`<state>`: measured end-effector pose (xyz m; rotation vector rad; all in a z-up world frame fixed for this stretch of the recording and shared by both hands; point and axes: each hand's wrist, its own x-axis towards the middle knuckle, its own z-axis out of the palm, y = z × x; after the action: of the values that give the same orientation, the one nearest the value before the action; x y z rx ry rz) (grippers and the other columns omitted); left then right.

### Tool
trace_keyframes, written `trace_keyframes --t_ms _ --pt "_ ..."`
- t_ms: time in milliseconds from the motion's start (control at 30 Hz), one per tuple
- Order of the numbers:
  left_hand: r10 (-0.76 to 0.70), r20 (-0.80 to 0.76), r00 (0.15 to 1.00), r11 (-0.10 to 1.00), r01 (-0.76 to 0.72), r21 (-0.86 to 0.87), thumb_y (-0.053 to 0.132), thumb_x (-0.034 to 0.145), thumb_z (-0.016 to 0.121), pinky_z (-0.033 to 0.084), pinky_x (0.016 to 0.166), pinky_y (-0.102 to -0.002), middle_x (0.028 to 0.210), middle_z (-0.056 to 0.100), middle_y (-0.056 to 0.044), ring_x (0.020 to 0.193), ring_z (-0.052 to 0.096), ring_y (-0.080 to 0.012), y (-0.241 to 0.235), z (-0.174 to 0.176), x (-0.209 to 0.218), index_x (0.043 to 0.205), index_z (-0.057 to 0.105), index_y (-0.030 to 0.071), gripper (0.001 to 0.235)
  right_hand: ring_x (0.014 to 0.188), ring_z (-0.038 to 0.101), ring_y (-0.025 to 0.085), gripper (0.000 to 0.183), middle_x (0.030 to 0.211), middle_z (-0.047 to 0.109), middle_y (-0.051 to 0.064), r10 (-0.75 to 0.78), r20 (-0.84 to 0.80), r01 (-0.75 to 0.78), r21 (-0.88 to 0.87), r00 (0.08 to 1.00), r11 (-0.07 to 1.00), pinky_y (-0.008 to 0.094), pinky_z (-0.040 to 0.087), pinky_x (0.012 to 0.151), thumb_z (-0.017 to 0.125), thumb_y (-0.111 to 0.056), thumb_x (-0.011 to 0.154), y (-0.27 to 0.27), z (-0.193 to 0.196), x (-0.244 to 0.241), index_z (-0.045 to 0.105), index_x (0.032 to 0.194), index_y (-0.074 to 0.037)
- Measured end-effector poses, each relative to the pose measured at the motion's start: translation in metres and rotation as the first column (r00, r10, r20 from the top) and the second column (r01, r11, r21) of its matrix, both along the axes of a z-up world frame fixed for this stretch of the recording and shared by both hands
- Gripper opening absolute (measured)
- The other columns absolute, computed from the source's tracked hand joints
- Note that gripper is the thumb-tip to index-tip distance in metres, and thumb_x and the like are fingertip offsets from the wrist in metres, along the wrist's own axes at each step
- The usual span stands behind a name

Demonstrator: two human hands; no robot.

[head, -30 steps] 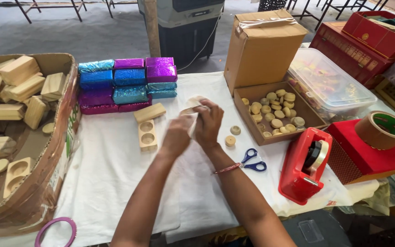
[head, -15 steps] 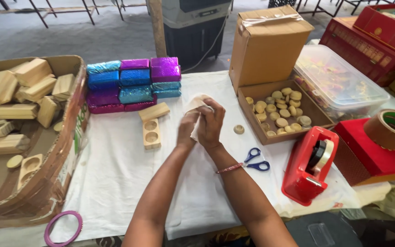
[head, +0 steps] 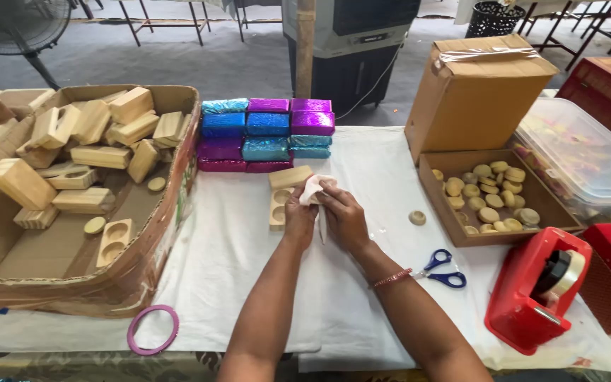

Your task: The person wipes a rectangular wooden block with two circular indentations using a white cloth. They handle the block with both hands, turning it over to clean all sides and the indentations thoroughly. The person also picks up and wipes small round wooden pieces from a nearby box.

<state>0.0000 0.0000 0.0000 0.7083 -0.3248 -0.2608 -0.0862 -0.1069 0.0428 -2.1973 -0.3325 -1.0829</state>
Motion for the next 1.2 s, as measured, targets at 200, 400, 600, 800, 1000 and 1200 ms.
trace_keyframes --t_ms 200,400,600,800,1000,1200 --pt "0.025 -0.007 1.0 0.999 -0.025 0.04 0.017 0.101 0.06 0.061 0.092 -0.031 0.121 0.072 -0.009 0.107 0.072 -0.0178 -0.004 0.0 -0.005 0.131 0.062 0.004 0.032 0.128 0.062 0.04 0.041 0.143 0.06 0.021 -0.011 0.114 0.005 0.053 0.993 0.999 0.043 0.05 0.106 0.058 0.002 0.098 0.004 0.002 0.001 0.063 0.138 0.0" --pt "0.029 0.193 0.981 0.972 -0.073 0.224 0.011 0.096 0.073 0.058 0.092 -0.029 0.117 0.072 -0.009 0.104 0.07 -0.0144 0.003 0.003 -0.004 0.131 0.061 0.001 0.038 0.119 0.068 0.032 0.03 0.132 0.067 0.02 0.048 -0.052 -0.036 0.215 0.997 0.976 0.037 0.055 0.099 0.054 -0.007 0.105 -0.003 0.002 -0.002 0.062 0.133 0.001" --pt "0.007 0.265 0.964 0.95 -0.089 0.299 0.01 0.101 0.07 0.056 0.092 -0.027 0.119 0.074 -0.011 0.104 0.068 -0.0126 -0.007 -0.006 -0.003 0.133 0.069 -0.003 0.035 0.124 0.062 0.033 0.028 0.131 0.063 0.024 0.042 0.172 -0.065 0.129 0.984 0.99 0.038 0.048 0.106 0.049 -0.009 0.112 -0.026 -0.042 0.031 0.06 0.133 0.006" --pt "-0.075 0.183 0.98 0.968 0.027 0.251 0.006 0.093 0.073 0.059 0.092 -0.025 0.115 0.073 -0.007 0.102 0.07 -0.0116 0.008 0.021 -0.008 0.131 0.063 0.0 0.04 0.096 0.062 0.014 0.026 0.104 0.069 0.01 0.157 -0.093 -0.088 0.511 0.983 0.855 0.029 0.052 0.085 0.049 -0.015 0.111 -0.018 -0.024 0.019 0.064 0.124 0.002" --pt "0.364 0.587 0.723 0.65 -0.649 0.395 0.006 0.088 0.077 0.056 0.088 -0.027 0.106 0.069 -0.008 0.097 0.069 -0.0163 0.05 0.034 0.002 0.133 0.066 0.007 0.047 0.104 0.07 0.029 0.022 0.116 0.071 0.014 0.034 -0.055 -0.029 0.091 0.998 0.995 0.036 0.056 0.086 0.06 -0.012 0.103 -0.002 -0.006 -0.001 0.069 0.122 -0.003" --pt "0.5 0.508 0.701 0.286 -0.688 0.667 0.021 0.083 0.088 0.057 0.081 -0.03 0.096 0.079 -0.007 0.088 0.075 -0.0151 0.075 0.019 0.021 0.099 0.072 0.006 0.027 0.105 0.069 0.034 0.023 0.117 0.07 0.013 -0.024 -0.15 0.023 -0.014 0.988 1.0 0.041 0.056 0.087 0.06 -0.012 0.1 0.0 -0.002 -0.002 0.071 0.12 -0.008"
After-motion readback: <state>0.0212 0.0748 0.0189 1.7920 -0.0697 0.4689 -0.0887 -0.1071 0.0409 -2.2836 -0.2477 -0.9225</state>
